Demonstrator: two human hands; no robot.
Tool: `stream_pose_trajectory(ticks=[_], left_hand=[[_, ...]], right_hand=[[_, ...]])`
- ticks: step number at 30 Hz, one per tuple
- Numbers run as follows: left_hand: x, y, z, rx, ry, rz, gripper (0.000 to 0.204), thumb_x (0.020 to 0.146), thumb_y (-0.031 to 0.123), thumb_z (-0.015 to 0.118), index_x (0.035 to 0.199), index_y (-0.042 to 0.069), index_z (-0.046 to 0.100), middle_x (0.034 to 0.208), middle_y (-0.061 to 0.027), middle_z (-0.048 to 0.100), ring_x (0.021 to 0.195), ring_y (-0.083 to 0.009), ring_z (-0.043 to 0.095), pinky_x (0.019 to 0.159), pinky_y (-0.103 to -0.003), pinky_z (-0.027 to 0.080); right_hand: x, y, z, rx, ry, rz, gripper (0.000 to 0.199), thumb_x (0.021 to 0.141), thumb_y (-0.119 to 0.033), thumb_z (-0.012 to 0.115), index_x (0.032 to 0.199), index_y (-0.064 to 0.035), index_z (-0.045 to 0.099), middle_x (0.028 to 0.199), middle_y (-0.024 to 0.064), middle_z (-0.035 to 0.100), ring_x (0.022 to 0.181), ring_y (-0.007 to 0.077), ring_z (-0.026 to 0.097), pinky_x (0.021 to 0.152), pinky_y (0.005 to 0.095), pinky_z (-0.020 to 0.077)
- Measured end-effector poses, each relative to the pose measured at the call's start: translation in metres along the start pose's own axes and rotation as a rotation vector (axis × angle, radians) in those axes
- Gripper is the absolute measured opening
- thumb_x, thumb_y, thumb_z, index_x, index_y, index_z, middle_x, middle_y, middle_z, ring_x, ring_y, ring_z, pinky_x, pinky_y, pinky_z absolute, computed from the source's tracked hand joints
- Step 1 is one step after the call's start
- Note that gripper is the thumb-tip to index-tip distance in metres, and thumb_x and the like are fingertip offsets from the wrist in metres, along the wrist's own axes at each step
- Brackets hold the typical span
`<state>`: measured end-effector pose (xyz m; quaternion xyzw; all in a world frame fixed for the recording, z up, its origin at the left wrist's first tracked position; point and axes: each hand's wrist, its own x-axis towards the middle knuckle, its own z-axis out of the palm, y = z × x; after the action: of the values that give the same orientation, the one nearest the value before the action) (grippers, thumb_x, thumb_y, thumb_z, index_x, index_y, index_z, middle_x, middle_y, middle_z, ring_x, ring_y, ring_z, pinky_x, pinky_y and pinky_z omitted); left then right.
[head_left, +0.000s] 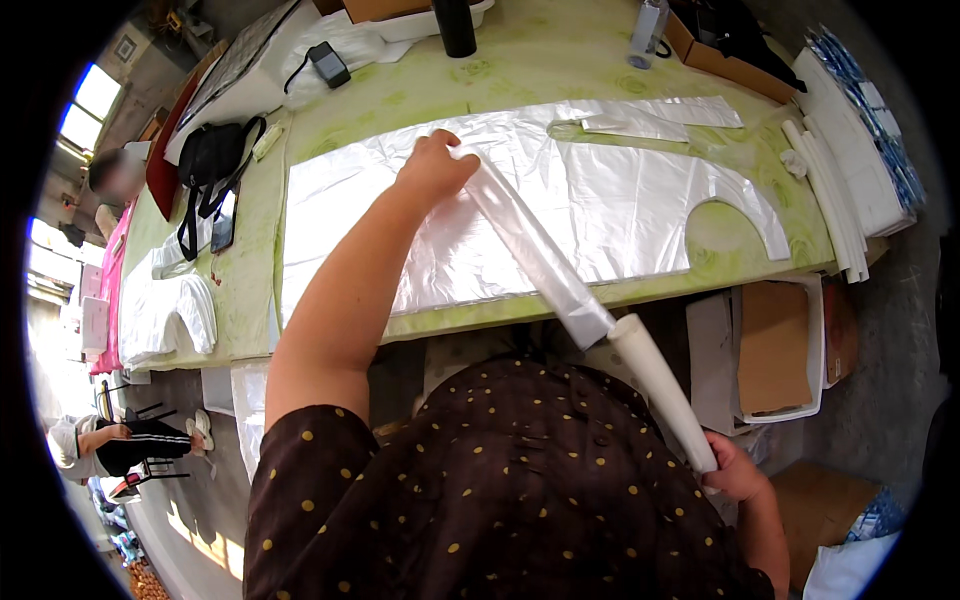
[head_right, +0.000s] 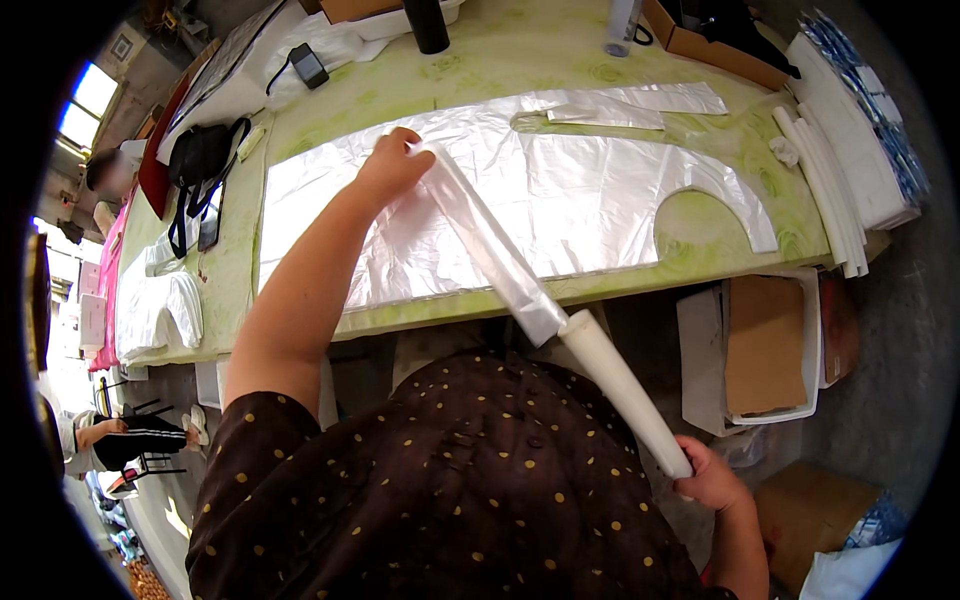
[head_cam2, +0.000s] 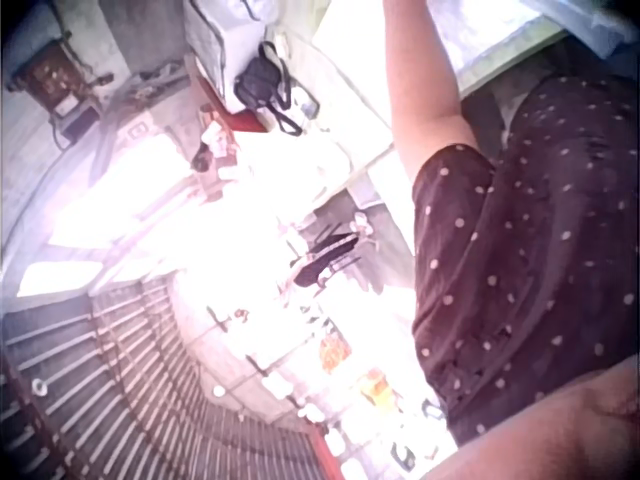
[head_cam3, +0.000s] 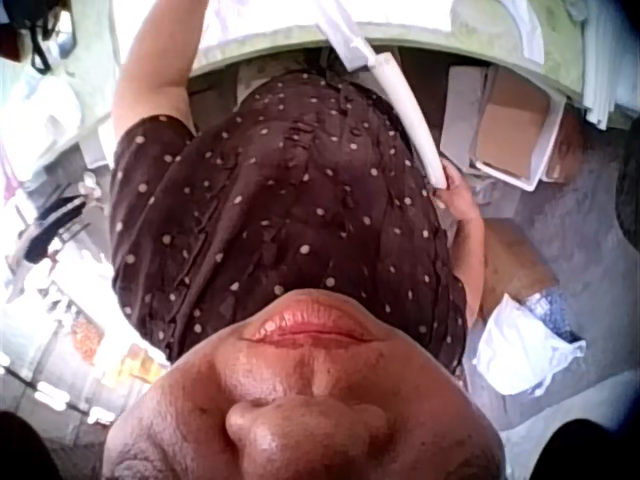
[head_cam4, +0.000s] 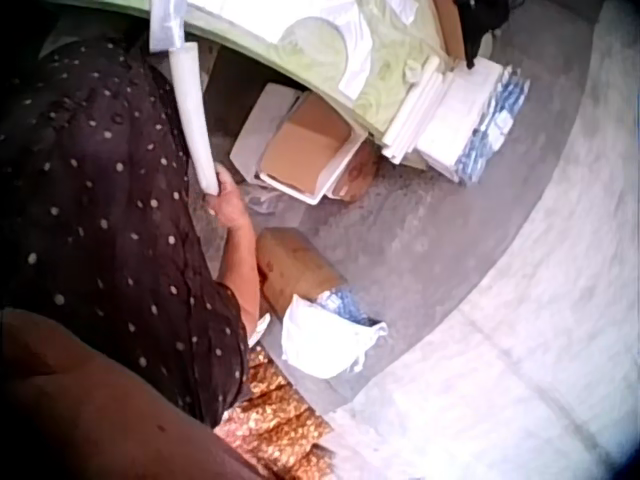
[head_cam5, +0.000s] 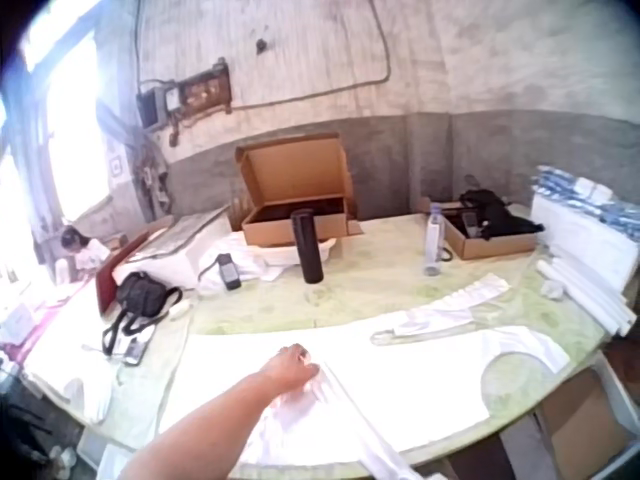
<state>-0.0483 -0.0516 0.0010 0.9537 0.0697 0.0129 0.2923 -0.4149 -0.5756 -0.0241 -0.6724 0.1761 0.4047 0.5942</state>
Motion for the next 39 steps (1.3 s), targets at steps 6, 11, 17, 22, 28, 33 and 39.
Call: stream_pose_trajectory(ticks=[6, 11, 17, 22, 28, 33, 39], left_hand=[[-0.113, 0.019, 0.027, 0.262, -0.099, 0.836, 0.097, 0.079, 0.04, 0.073, 0.158, 0.008, 0.028, 0.163, -0.0204, 0.027, 0.152, -0.0461, 0.018, 0.126, -0.056, 0.013], [-0.146, 0.027, 0.048, 0.059, -0.132, 0.748, 0.112, 0.074, 0.048, 0.082, 0.159, 0.004, 0.023, 0.164, -0.0191, 0.025, 0.154, -0.043, 0.016, 0.123, -0.06, 0.016], [-0.138, 0.026, 0.042, 0.093, 0.007, 0.81, 0.115, 0.069, 0.053, 0.085, 0.157, 0.004, 0.029, 0.163, -0.02, 0.026, 0.153, -0.0434, 0.017, 0.124, -0.058, 0.016], [-0.117, 0.049, 0.05, 0.174, -0.189, 0.83, 0.113, 0.07, 0.065, 0.08, 0.155, 0.006, 0.035, 0.162, -0.0189, 0.031, 0.153, -0.0416, 0.02, 0.125, -0.056, 0.015], [-0.129, 0.017, 0.021, 0.182, -0.447, 1.019, 0.095, 0.069, 0.036, 0.086, 0.15, 0.01, 0.044, 0.152, -0.0153, 0.045, 0.15, -0.0371, 0.031, 0.124, -0.058, 0.02], [-0.147, -0.009, 0.022, 0.147, -0.389, 1.148, 0.063, 0.079, 0.005, 0.064, 0.142, 0.009, 0.055, 0.145, -0.0104, 0.053, 0.145, -0.0335, 0.04, 0.122, -0.053, 0.029], [-0.157, -0.016, 0.024, 0.173, -0.369, 1.154, 0.055, 0.09, 0.008, 0.054, 0.144, 0.01, 0.053, 0.156, -0.008, 0.045, 0.149, -0.0317, 0.035, 0.123, -0.05, 0.028]], right_hand=[[0.029, -0.063, -0.003, -0.011, 0.062, -0.242, 0.074, 0.079, -0.005, 0.07, 0.148, -0.0015, 0.044, 0.117, 0.006, 0.064, 0.104, 0.0148, 0.063, 0.09, 0.0309, 0.0519], [0.043, -0.141, -0.003, -0.161, -0.108, -0.25, 0.07, 0.079, -0.007, 0.073, 0.145, -0.0013, 0.049, 0.119, 0.0059, 0.065, 0.105, 0.0155, 0.063, 0.092, 0.0311, 0.0521], [0.024, -0.124, -0.015, -0.156, -0.118, -0.081, 0.069, 0.078, -0.007, 0.076, 0.142, 0.0, 0.052, 0.115, 0.0064, 0.067, 0.103, 0.0151, 0.065, 0.091, 0.0303, 0.0523], [0.022, -0.098, -0.002, 0.006, -0.074, -0.116, 0.069, 0.079, -0.007, 0.075, 0.143, 0.0006, 0.05, 0.114, 0.0086, 0.068, 0.103, 0.016, 0.066, 0.09, 0.0303, 0.0523], [0.022, -0.098, 0.006, -0.063, 0.05, -0.246, 0.067, 0.081, -0.011, 0.075, 0.141, 0.001, 0.05, 0.118, 0.0098, 0.066, 0.107, 0.0182, 0.063, 0.092, 0.0324, 0.0514], [0.071, -0.163, 0.031, -0.676, 0.206, -0.615, 0.058, 0.082, -0.016, 0.075, 0.135, -0.0027, 0.058, 0.121, 0.0106, 0.063, 0.112, 0.0241, 0.061, 0.097, 0.0353, 0.0488], [0.136, -0.247, 0.068, -1.257, 0.407, -0.813, 0.051, 0.083, -0.022, 0.071, 0.131, -0.0095, 0.063, 0.115, 0.0151, 0.063, 0.107, 0.037, 0.058, 0.096, 0.0436, 0.0493]])
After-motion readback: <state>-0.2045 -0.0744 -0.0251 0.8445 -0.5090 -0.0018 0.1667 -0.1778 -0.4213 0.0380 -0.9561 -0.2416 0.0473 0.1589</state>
